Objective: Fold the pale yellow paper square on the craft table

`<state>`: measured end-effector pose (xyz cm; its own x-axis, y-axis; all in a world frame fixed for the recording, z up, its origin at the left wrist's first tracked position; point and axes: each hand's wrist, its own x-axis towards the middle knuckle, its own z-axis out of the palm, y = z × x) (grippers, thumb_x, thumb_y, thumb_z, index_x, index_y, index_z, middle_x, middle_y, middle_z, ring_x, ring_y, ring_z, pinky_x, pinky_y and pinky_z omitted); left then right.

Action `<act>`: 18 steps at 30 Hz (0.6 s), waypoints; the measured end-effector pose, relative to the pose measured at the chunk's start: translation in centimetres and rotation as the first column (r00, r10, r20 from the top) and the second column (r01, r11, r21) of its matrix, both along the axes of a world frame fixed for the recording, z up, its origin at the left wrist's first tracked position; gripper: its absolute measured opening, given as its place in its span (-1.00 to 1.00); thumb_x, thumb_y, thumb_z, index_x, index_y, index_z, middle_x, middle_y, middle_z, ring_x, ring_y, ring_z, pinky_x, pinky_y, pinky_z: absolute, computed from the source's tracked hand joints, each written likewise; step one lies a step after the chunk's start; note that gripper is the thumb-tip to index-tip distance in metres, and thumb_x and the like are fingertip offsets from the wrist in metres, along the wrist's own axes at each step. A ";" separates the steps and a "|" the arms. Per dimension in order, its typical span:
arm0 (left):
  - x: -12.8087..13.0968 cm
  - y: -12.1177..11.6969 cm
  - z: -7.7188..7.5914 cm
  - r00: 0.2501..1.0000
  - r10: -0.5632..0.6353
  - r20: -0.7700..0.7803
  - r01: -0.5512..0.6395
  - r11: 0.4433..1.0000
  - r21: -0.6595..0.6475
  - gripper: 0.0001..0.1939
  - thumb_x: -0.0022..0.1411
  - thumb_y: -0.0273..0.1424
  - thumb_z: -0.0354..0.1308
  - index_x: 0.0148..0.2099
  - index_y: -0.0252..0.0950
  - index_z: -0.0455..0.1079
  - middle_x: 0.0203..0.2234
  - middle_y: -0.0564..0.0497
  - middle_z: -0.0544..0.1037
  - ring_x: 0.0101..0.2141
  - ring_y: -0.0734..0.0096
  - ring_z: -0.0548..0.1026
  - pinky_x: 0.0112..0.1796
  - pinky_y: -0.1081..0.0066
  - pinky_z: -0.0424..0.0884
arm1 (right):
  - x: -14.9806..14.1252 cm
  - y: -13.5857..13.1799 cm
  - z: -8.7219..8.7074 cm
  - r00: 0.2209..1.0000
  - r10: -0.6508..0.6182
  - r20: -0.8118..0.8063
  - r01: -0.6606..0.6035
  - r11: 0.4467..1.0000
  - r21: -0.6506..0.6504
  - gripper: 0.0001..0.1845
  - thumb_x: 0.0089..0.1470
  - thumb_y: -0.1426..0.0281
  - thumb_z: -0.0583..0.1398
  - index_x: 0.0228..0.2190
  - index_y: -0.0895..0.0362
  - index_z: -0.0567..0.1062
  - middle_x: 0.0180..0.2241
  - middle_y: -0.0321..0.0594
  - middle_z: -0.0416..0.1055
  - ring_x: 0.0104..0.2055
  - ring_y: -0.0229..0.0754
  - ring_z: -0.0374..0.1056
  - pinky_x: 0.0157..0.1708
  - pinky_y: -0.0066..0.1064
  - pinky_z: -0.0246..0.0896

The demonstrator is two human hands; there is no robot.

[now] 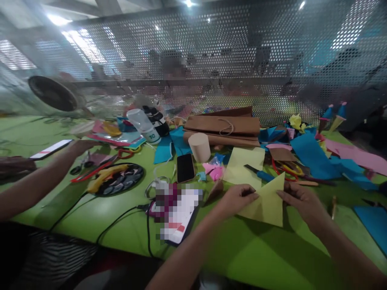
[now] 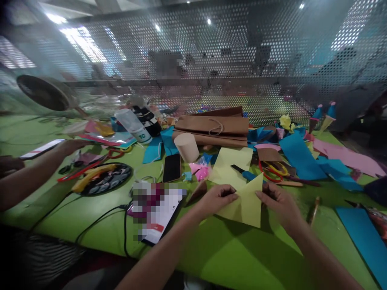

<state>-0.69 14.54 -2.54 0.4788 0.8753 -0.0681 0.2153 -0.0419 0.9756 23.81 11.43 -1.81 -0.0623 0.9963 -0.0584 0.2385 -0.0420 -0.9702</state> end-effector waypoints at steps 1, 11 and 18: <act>0.0 0.0 0.0 1.000 0.015 -0.003 -0.015 1.000 -0.005 -0.68 0.24 -0.13 0.25 -0.27 -0.33 0.51 -0.42 0.05 0.51 -0.38 0.42 0.37 -0.35 0.44 0.23 | 0.0 -0.1 0.1 0.999 0.013 -0.033 -0.013 1.000 -0.025 -0.60 0.09 -0.02 0.34 -0.32 0.06 0.53 -0.34 -0.23 0.55 -0.28 -0.08 0.46 -0.23 -0.22 0.39; 0.0 -0.7 1.1 0.999 0.030 -0.009 -0.031 0.997 -0.067 -0.58 0.25 -0.02 0.19 -0.38 -0.29 0.34 -0.50 0.13 0.30 -0.45 0.49 0.23 -0.41 0.45 0.14 | -0.7 -0.6 0.0 0.999 0.011 -0.037 -0.013 0.998 -0.068 -0.55 0.03 -0.06 0.37 -0.40 0.07 0.52 -0.44 -0.29 0.50 -0.39 -0.14 0.38 -0.39 -0.30 0.27; 0.1 -0.8 1.4 0.999 0.034 0.001 -0.034 0.996 -0.079 -0.61 0.25 -0.04 0.19 -0.32 -0.30 0.39 -0.45 0.10 0.37 -0.40 0.45 0.28 -0.37 0.44 0.17 | -0.7 -0.8 0.8 1.000 -0.003 -0.012 0.002 0.997 -0.080 -0.57 0.08 -0.06 0.33 -0.40 0.05 0.51 -0.40 -0.27 0.52 -0.32 -0.08 0.43 -0.34 -0.27 0.31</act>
